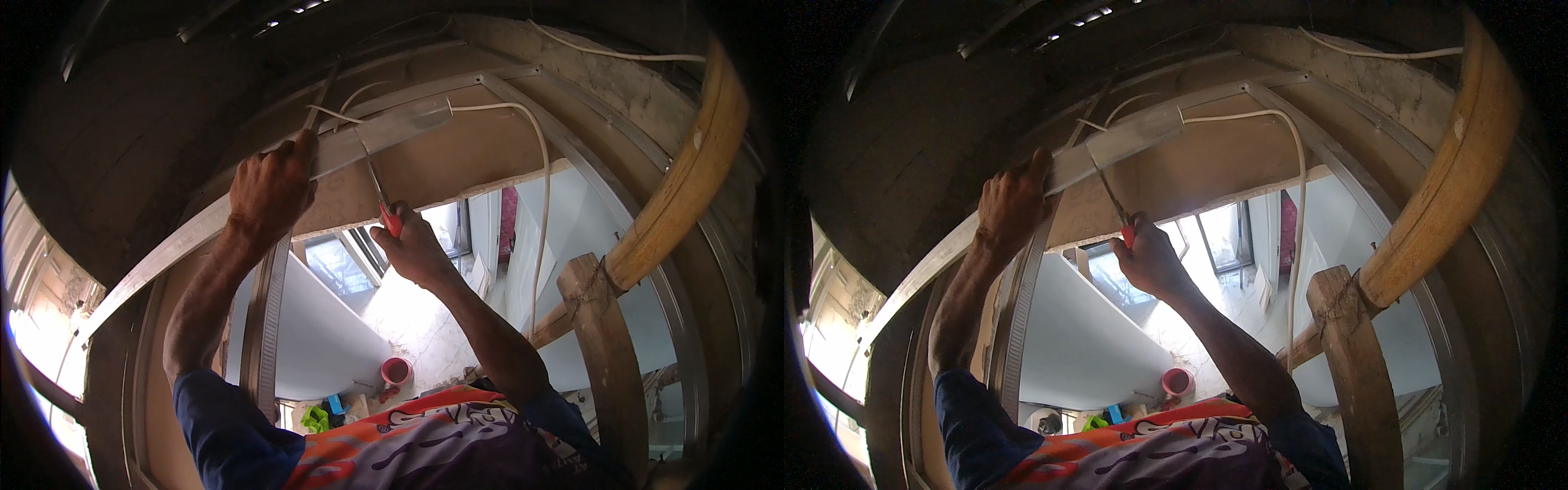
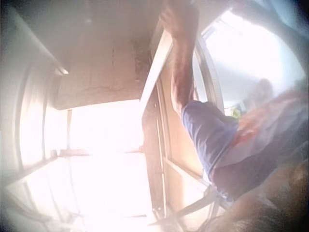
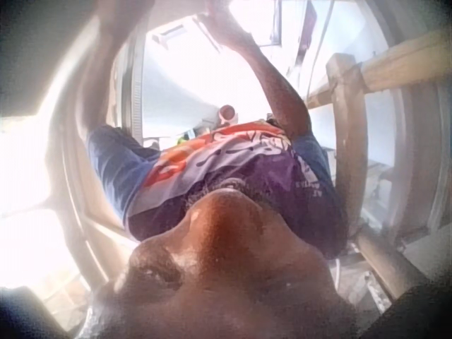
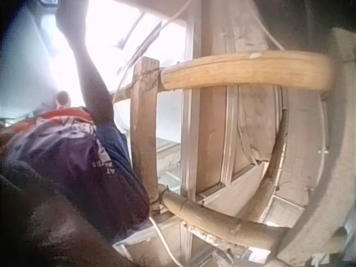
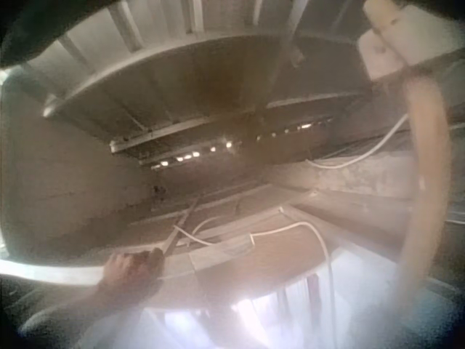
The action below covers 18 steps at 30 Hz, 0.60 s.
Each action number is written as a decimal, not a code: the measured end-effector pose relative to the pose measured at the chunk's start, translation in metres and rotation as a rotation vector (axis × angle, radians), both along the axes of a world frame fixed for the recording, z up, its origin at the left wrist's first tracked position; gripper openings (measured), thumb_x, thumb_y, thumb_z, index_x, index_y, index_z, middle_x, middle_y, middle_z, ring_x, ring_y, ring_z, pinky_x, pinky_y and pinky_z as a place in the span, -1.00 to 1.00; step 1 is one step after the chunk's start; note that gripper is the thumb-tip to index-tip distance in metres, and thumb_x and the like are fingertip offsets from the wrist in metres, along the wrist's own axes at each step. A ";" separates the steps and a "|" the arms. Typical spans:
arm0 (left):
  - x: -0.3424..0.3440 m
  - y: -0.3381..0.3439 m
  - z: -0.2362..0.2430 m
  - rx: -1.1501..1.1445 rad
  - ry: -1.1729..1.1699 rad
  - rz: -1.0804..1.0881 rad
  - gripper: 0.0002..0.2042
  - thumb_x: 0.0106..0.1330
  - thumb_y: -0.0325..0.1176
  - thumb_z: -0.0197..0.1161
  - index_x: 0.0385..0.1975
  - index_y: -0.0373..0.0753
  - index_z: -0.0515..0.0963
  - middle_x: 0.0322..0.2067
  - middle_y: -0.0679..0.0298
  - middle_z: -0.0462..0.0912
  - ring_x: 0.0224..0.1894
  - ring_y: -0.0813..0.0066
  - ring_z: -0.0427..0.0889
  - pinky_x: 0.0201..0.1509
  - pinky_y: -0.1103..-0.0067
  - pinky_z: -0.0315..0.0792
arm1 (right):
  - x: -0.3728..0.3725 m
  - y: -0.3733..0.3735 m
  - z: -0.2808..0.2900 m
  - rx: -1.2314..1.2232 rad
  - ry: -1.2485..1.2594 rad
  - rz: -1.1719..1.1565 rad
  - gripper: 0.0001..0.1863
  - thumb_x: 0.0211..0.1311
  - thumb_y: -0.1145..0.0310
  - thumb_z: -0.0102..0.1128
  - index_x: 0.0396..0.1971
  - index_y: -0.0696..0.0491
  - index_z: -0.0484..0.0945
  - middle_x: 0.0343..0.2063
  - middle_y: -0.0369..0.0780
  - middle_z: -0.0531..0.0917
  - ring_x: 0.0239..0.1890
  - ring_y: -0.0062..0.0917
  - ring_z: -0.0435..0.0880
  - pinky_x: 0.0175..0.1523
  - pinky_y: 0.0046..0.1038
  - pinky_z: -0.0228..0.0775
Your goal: The person uses shears to cut through a metal ceiling track while standing on a scaffold.
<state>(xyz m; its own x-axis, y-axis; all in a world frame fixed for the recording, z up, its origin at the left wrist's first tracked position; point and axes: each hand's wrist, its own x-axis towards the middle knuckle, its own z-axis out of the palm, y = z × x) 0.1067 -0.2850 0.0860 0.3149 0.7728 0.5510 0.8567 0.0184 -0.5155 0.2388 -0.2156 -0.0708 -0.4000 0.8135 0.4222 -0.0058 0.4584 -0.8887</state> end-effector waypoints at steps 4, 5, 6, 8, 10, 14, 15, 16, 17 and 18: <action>0.000 0.002 -0.003 0.041 0.027 0.000 -0.66 -0.10 -0.52 0.30 -0.31 -0.29 0.34 -0.49 0.08 0.59 -0.43 0.13 0.64 -0.40 0.36 0.56 | 0.000 0.006 -0.003 0.028 -0.026 0.021 -0.72 0.05 0.34 0.14 -0.29 0.19 0.38 -0.45 -0.04 0.55 -0.39 -0.26 0.58 -0.25 -0.34 0.40; 0.000 0.004 -0.002 0.033 0.006 0.017 -0.66 -0.10 -0.51 0.30 -0.30 -0.29 0.34 -0.48 0.08 0.59 -0.43 0.13 0.64 -0.40 0.37 0.56 | 0.000 0.009 -0.003 0.020 -0.027 0.021 -0.74 0.03 0.37 0.14 -0.31 0.19 0.39 -0.44 -0.03 0.55 -0.38 -0.25 0.58 -0.25 -0.34 0.40; 0.000 0.004 0.000 0.022 -0.012 0.042 -0.66 -0.09 -0.51 0.30 -0.30 -0.28 0.34 -0.48 0.08 0.59 -0.44 0.13 0.64 -0.40 0.37 0.56 | -0.002 0.011 -0.005 0.066 -0.013 -0.005 -0.75 0.03 0.38 0.14 -0.32 0.18 0.39 -0.46 -0.03 0.55 -0.39 -0.25 0.58 -0.26 -0.34 0.40; 0.004 0.001 0.003 0.025 -0.019 0.055 -0.66 -0.08 -0.51 0.30 -0.30 -0.27 0.34 -0.48 0.07 0.59 -0.45 0.14 0.64 -0.41 0.38 0.56 | -0.005 0.016 -0.008 0.156 0.014 -0.058 -0.79 0.01 0.41 0.14 -0.36 0.18 0.41 -0.48 -0.04 0.56 -0.41 -0.26 0.59 -0.28 -0.34 0.40; 0.007 -0.001 0.003 0.055 0.000 0.029 -0.67 -0.07 -0.51 0.29 -0.30 -0.26 0.34 -0.47 0.06 0.59 -0.46 0.15 0.65 -0.42 0.38 0.56 | -0.004 0.016 -0.008 0.184 0.058 -0.073 -0.81 0.01 0.41 0.13 -0.39 0.18 0.41 -0.52 -0.05 0.55 -0.44 -0.26 0.59 -0.30 -0.35 0.41; 0.008 -0.004 0.008 0.035 0.021 -0.031 -0.65 -0.09 -0.53 0.31 -0.28 -0.26 0.36 -0.46 0.05 0.60 -0.45 0.16 0.65 -0.44 0.38 0.55 | -0.004 0.020 -0.013 0.265 0.098 -0.114 -0.84 0.00 0.44 0.13 -0.42 0.17 0.42 -0.60 -0.09 0.54 -0.49 -0.29 0.58 -0.34 -0.37 0.40; 0.008 -0.004 0.010 0.028 0.018 -0.021 -0.65 -0.09 -0.53 0.31 -0.27 -0.26 0.36 -0.46 0.05 0.61 -0.45 0.15 0.65 -0.44 0.38 0.55 | -0.007 0.022 -0.014 0.293 0.110 -0.129 -0.85 -0.01 0.45 0.13 -0.43 0.17 0.42 -0.60 -0.09 0.54 -0.49 -0.30 0.58 -0.35 -0.37 0.40; 0.008 -0.004 0.011 0.021 0.015 -0.011 -0.64 -0.10 -0.53 0.32 -0.27 -0.26 0.36 -0.45 0.04 0.61 -0.44 0.15 0.65 -0.44 0.38 0.55 | -0.011 0.026 -0.017 0.321 0.122 -0.145 -0.86 -0.01 0.46 0.13 -0.43 0.17 0.42 -0.60 -0.09 0.53 -0.49 -0.30 0.58 -0.35 -0.37 0.40; 0.007 -0.005 0.012 0.028 0.011 -0.028 -0.63 -0.10 -0.53 0.32 -0.26 -0.26 0.36 -0.45 0.04 0.61 -0.44 0.14 0.65 -0.43 0.37 0.56 | -0.013 0.027 -0.018 0.349 0.133 -0.161 -0.87 -0.02 0.47 0.13 -0.44 0.17 0.42 -0.60 -0.10 0.53 -0.50 -0.31 0.58 -0.35 -0.38 0.40; 0.007 -0.004 0.012 0.041 0.011 -0.046 -0.63 -0.10 -0.52 0.32 -0.25 -0.26 0.37 -0.44 0.04 0.61 -0.43 0.14 0.65 -0.42 0.37 0.56 | -0.013 0.026 -0.015 0.332 0.156 -0.153 -0.87 -0.02 0.49 0.13 -0.45 0.17 0.43 -0.60 -0.10 0.53 -0.50 -0.32 0.58 -0.36 -0.38 0.40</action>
<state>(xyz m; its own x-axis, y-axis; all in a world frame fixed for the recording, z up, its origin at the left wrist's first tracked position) 0.1132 -0.2892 0.0983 0.3557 0.7342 0.5782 0.8514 0.0005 -0.5244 0.2257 -0.1896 -0.0862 -0.1946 0.6681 0.7182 -0.0386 0.7264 -0.6862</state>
